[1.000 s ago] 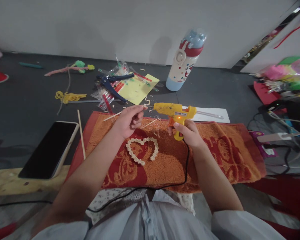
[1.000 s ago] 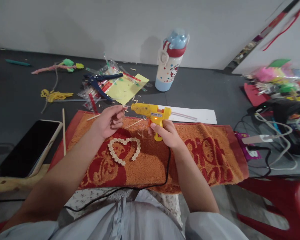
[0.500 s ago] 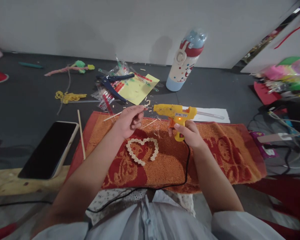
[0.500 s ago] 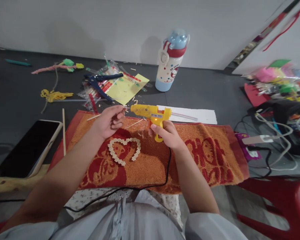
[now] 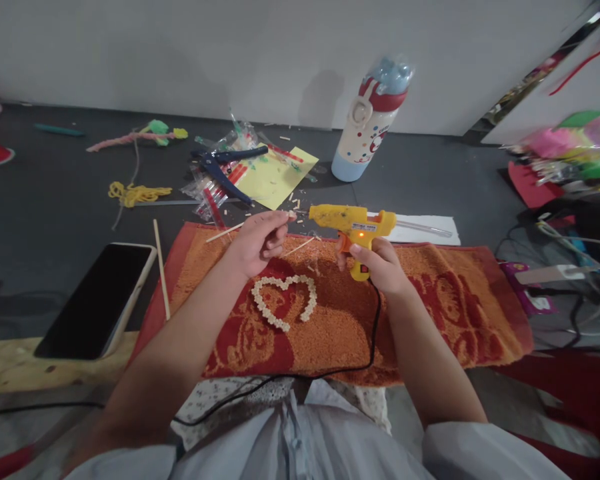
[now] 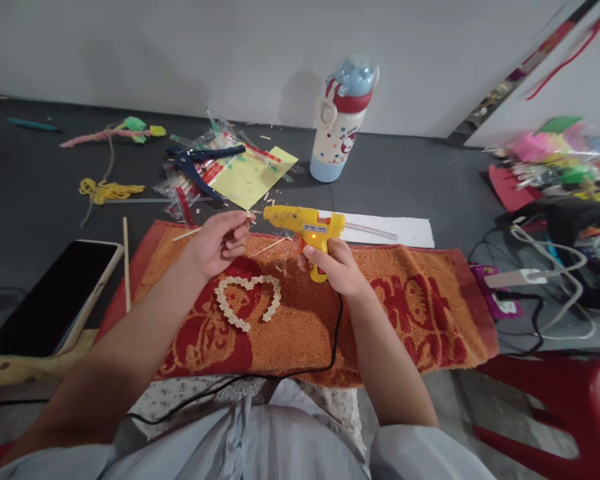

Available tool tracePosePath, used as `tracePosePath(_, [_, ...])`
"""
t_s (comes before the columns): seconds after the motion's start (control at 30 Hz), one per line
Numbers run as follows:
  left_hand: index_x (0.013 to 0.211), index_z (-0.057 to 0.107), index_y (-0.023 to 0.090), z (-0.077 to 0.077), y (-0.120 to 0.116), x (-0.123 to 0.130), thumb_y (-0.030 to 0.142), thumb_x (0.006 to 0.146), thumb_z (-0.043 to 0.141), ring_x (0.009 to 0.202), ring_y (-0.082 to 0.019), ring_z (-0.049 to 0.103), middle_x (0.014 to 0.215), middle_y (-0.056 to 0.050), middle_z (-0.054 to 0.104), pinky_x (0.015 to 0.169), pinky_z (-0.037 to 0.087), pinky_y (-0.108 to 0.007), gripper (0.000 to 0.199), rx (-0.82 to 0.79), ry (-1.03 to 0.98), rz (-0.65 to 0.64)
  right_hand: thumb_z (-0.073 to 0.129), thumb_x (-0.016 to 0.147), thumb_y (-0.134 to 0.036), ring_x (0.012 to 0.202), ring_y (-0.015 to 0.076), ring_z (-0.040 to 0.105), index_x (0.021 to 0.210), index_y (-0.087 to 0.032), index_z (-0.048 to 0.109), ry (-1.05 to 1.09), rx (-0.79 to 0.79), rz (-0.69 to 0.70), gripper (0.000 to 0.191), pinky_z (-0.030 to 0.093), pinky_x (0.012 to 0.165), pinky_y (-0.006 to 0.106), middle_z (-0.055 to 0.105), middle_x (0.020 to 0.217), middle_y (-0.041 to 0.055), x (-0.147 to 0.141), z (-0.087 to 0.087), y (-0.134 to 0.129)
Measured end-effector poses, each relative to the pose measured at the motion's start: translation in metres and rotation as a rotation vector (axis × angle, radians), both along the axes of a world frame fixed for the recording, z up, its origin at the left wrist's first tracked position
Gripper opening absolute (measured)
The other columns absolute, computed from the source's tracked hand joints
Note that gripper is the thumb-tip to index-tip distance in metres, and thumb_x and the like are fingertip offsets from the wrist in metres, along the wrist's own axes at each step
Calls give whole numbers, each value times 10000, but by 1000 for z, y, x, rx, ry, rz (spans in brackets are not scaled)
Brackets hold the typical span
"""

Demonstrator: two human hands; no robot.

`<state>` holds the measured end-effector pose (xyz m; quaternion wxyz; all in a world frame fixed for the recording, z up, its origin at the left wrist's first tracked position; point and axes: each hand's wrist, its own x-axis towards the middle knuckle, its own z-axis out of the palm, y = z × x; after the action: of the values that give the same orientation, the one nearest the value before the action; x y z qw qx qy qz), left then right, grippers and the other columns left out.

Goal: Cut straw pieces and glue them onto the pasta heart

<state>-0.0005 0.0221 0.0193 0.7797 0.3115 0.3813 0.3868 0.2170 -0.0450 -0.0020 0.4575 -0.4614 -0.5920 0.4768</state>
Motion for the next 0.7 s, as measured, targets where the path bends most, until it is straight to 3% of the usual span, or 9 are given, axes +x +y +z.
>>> tracePosePath(0.7, [716,634,115,-2,2,-1,195,783,643,341,7,291,475,70,437,312,166,-119,104,0,1,-9,527,873,-524,538,135,543,635,-189,620,-70,29,57,421,418,532,281,611,592,18,4,0,0])
